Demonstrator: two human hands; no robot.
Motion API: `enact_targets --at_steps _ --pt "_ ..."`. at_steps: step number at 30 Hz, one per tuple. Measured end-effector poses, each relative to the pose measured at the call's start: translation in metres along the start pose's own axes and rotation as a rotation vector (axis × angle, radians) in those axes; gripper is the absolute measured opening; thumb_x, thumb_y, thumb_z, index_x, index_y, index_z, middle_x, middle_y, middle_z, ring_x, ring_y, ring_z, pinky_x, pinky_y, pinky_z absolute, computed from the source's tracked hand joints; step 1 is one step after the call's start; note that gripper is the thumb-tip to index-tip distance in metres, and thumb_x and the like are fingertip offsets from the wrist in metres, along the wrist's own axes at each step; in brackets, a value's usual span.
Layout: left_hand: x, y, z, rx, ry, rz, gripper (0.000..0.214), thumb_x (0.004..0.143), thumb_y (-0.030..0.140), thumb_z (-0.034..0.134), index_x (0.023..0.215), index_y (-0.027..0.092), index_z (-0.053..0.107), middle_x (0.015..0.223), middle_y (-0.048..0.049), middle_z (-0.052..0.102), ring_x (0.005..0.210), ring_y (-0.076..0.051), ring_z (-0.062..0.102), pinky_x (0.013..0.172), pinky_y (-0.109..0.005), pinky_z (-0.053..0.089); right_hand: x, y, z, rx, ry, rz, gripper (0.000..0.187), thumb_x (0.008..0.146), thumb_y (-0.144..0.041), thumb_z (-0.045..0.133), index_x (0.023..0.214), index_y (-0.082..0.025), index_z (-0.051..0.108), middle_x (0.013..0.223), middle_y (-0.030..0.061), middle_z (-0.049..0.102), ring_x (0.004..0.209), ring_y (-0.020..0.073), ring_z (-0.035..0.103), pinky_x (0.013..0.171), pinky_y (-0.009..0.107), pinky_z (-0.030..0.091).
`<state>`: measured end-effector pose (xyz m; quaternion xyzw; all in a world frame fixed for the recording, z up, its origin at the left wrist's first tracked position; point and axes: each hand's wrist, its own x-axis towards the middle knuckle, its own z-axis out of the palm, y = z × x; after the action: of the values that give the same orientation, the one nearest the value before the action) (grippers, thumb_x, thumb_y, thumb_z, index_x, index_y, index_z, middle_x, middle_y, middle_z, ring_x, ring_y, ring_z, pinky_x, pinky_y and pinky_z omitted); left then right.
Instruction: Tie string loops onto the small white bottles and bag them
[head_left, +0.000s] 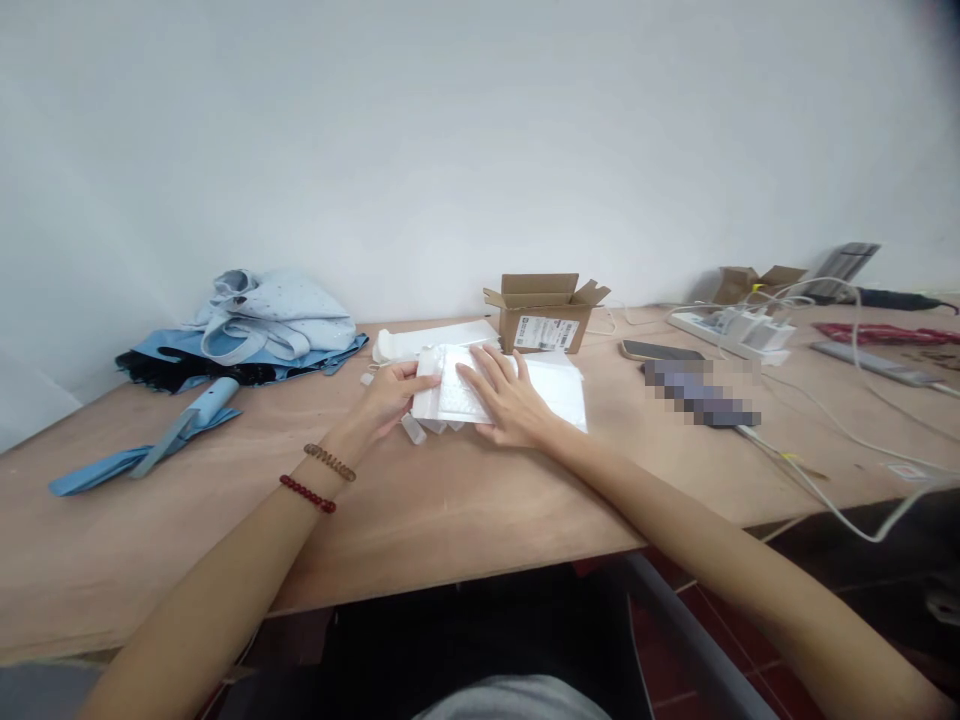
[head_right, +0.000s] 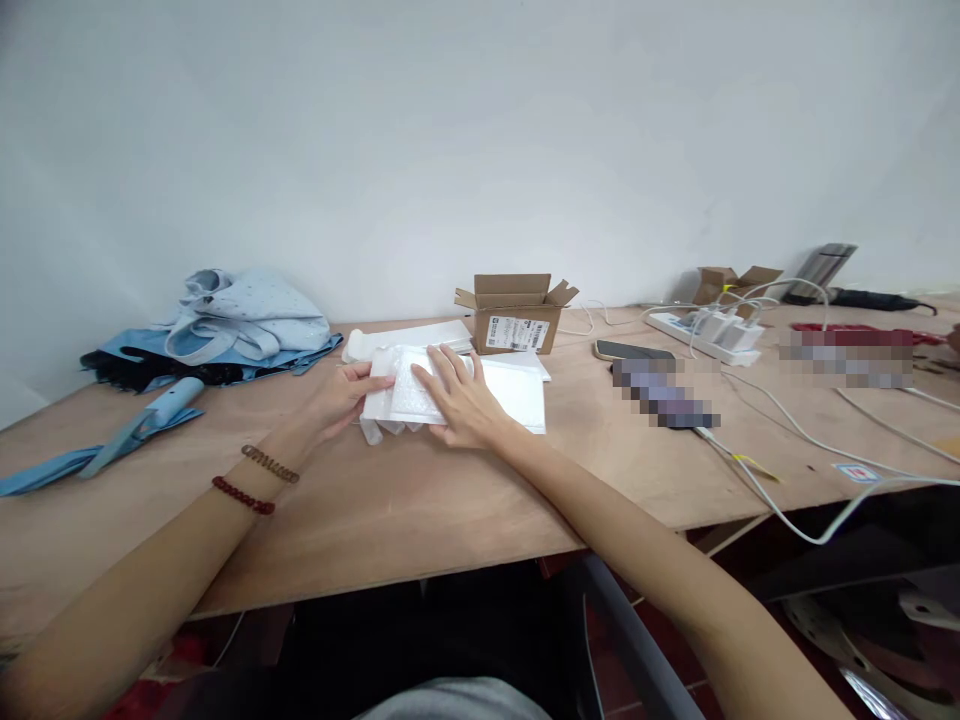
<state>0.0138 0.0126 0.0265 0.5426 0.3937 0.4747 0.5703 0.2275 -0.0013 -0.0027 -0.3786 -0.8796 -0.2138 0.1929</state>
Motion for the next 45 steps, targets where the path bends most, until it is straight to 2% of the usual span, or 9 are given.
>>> enact_targets --at_steps 6,9,19,23,26,28,35,41,45 --pt "0.000 -0.008 0.001 0.155 -0.057 0.032 0.046 0.058 0.033 0.083 0.096 0.011 0.070 0.094 -0.0102 0.073 0.080 -0.020 0.068 0.073 -0.032 0.055 0.000 0.000 0.002 0.051 0.039 0.059 0.097 0.072 -0.056 0.059 0.147 -0.008 0.019 0.149 0.0271 0.023 0.137 0.0425 0.016 0.107 0.062 0.011" --pt "0.001 -0.008 -0.002 0.269 0.011 0.039 0.038 0.060 0.036 0.080 0.088 0.012 0.071 0.083 -0.0072 0.073 0.068 -0.017 0.065 0.061 -0.027 0.052 -0.001 0.002 0.002 0.050 0.074 0.042 0.087 0.074 -0.053 0.059 0.143 -0.010 0.028 0.141 0.0244 0.035 0.131 0.0387 0.027 0.108 0.058 0.013" --pt "0.002 -0.004 -0.011 0.547 0.123 0.179 0.029 0.071 0.042 0.068 0.064 0.015 0.062 0.053 0.0009 0.058 0.047 -0.012 0.051 0.048 -0.023 0.040 0.001 0.009 -0.003 -0.059 0.094 -0.019 0.058 0.082 -0.030 0.056 0.135 -0.017 0.040 0.137 0.0191 0.042 0.122 0.0349 0.037 0.105 0.051 0.022" --pt "0.011 -0.007 -0.035 0.737 0.392 0.428 0.037 0.084 0.044 0.051 0.062 0.016 0.060 0.057 -0.0010 0.060 0.055 -0.013 0.056 0.057 -0.023 0.042 0.000 0.019 -0.004 -0.084 0.093 0.052 0.052 0.082 -0.024 0.054 0.132 -0.014 0.043 0.131 0.0193 0.047 0.116 0.0340 0.042 0.100 0.047 0.027" --pt "0.020 -0.010 -0.065 0.863 0.677 0.409 0.028 0.084 0.034 0.047 0.069 0.016 0.063 0.072 -0.0058 0.068 0.071 -0.017 0.063 0.070 -0.026 0.046 -0.002 0.026 -0.002 -0.057 0.111 0.110 0.049 0.082 -0.022 0.054 0.130 -0.013 0.044 0.128 0.0186 0.051 0.114 0.0326 0.044 0.097 0.045 0.030" --pt "0.024 -0.013 -0.086 0.966 0.749 0.330 0.022 0.081 0.028 0.049 0.081 0.014 0.066 0.086 -0.0088 0.071 0.081 -0.020 0.064 0.077 -0.029 0.046 -0.003 0.029 0.002 -0.033 0.133 0.133 0.047 0.083 -0.022 0.053 0.129 -0.014 0.046 0.126 0.0174 0.052 0.113 0.0313 0.045 0.095 0.043 0.031" --pt "0.041 -0.034 -0.128 1.129 0.517 0.338 0.031 0.077 0.016 0.038 0.090 0.014 0.067 0.107 -0.0115 0.068 0.108 -0.026 0.059 0.101 -0.039 0.039 -0.003 0.036 0.013 0.018 0.131 0.163 0.046 0.083 -0.025 0.057 0.127 -0.016 0.047 0.125 0.0152 0.054 0.112 0.0304 0.047 0.095 0.044 0.031" --pt "0.052 -0.042 -0.127 1.112 0.337 0.353 0.034 0.078 0.019 0.035 0.089 0.016 0.068 0.110 -0.0105 0.069 0.112 -0.025 0.057 0.105 -0.041 0.037 -0.002 0.033 0.017 0.040 0.071 0.195 0.047 0.080 -0.024 0.059 0.125 -0.017 0.050 0.124 0.0150 0.055 0.111 0.0313 0.047 0.093 0.044 0.031" --pt "0.048 -0.037 -0.119 1.128 0.415 0.456 0.035 0.080 0.019 0.035 0.094 0.015 0.066 0.111 -0.0120 0.067 0.111 -0.026 0.057 0.102 -0.044 0.038 -0.001 0.032 0.017 0.049 0.056 0.214 0.046 0.080 -0.023 0.059 0.124 -0.015 0.051 0.125 0.0151 0.055 0.111 0.0311 0.047 0.093 0.043 0.032"
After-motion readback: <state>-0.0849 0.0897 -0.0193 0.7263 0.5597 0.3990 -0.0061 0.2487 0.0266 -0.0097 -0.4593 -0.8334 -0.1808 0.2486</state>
